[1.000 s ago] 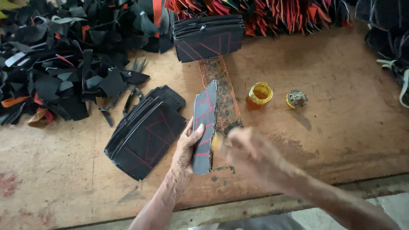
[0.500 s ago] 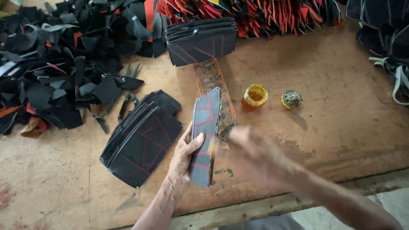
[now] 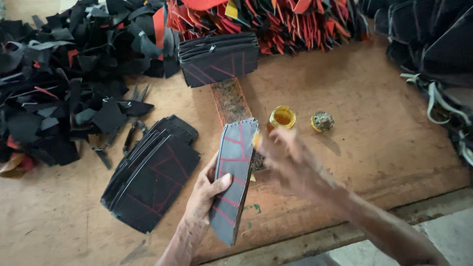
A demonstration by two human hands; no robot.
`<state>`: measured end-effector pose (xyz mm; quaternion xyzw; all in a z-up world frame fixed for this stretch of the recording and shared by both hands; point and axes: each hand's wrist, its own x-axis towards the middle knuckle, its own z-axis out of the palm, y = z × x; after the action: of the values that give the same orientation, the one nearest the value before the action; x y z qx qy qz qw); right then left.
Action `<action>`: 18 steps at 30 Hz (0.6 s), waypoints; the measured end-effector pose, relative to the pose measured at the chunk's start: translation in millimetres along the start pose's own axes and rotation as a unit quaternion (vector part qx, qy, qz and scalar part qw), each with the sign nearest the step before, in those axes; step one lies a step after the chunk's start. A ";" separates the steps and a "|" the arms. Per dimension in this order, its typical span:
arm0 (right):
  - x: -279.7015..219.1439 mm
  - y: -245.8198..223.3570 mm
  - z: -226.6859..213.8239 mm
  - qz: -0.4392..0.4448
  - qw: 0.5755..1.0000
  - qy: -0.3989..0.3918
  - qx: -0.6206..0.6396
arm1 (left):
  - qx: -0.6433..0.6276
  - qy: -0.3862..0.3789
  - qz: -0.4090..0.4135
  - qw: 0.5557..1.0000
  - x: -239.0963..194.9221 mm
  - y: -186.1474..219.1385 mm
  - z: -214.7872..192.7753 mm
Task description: The person applies a yellow adhesive from a small jar onto the edges of black leather pieces with red stitching. They repeatedly dip a finger into the jar and spread the glue along the perimeter of each piece, then place the treated piece onto a growing stack.
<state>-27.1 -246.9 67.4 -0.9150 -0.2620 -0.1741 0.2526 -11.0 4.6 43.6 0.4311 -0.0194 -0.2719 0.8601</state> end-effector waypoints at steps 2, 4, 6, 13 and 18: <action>-2.9 3.0 1.9 0.009 1.000 -0.022 -0.004 | 0.022 -0.010 0.007 1.000 -2.1 3.6 0.1; -6.7 5.4 -1.9 0.089 0.993 -0.060 -0.040 | 0.045 -0.024 0.021 0.998 -1.6 8.1 -0.9; -7.7 7.5 -10.9 0.053 0.998 -0.010 -0.041 | 0.074 -0.031 0.020 0.997 -3.6 14.9 -0.3; -20.0 17.6 -22.9 0.002 0.994 -0.040 -0.106 | 0.120 -0.057 0.056 0.989 -1.9 21.8 0.3; -23.5 27.1 -21.2 0.027 0.999 -0.016 -0.037 | 0.148 -0.053 0.061 0.986 -1.4 22.4 0.3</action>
<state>-34.5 -287.8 63.9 -0.9331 -0.2348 -0.1620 0.2189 -2.2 15.8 60.9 0.5365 -0.1306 -0.2355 0.7998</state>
